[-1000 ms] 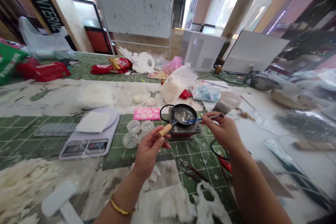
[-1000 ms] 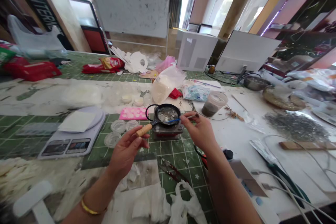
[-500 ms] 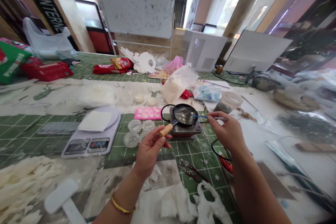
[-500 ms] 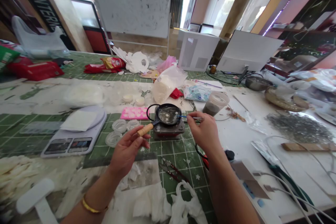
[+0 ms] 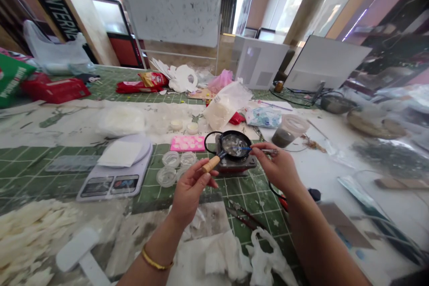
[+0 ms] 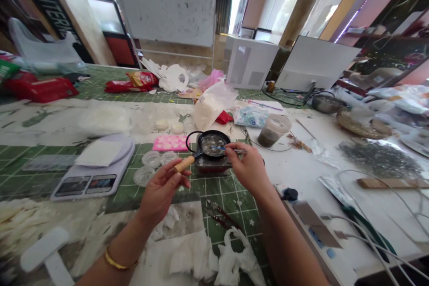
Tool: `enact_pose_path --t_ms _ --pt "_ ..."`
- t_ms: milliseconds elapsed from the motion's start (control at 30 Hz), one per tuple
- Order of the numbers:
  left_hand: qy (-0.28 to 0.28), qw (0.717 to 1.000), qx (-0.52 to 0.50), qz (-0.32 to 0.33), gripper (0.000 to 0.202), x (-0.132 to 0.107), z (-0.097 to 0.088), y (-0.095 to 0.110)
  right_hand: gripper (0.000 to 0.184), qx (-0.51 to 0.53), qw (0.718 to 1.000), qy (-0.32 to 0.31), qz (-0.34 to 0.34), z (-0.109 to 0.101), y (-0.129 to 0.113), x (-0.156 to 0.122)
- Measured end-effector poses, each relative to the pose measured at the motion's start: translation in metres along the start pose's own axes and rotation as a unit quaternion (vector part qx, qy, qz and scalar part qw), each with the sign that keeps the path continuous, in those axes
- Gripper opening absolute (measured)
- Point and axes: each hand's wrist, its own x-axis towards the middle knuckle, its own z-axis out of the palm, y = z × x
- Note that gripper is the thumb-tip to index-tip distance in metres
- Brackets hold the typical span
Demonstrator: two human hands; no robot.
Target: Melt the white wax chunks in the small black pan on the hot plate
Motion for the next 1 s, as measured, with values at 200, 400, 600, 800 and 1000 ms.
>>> enact_pose_path --t_ms 200,400,600,800,1000 --pt "-0.005 1.000 0.004 0.002 0.033 0.000 0.000 -0.001 0.025 0.007 1.000 -0.007 0.020 0.000 0.002 0.001" --pt "-0.005 1.000 0.003 0.004 0.034 0.000 0.000 -0.001 0.028 -0.017 0.997 0.069 0.033 0.007 0.005 0.004" --pt "-0.010 1.000 -0.002 0.006 0.033 0.000 0.000 0.000 0.029 0.046 0.999 -0.012 0.006 0.010 0.001 0.002" --pt "-0.008 1.000 -0.004 0.000 0.034 0.000 0.001 0.000 0.029 0.003 0.997 0.068 0.041 0.009 0.009 0.006" --pt "-0.008 1.000 -0.001 0.003 0.033 0.000 0.000 -0.001 0.026 0.004 0.999 0.028 0.016 0.007 0.002 0.002"
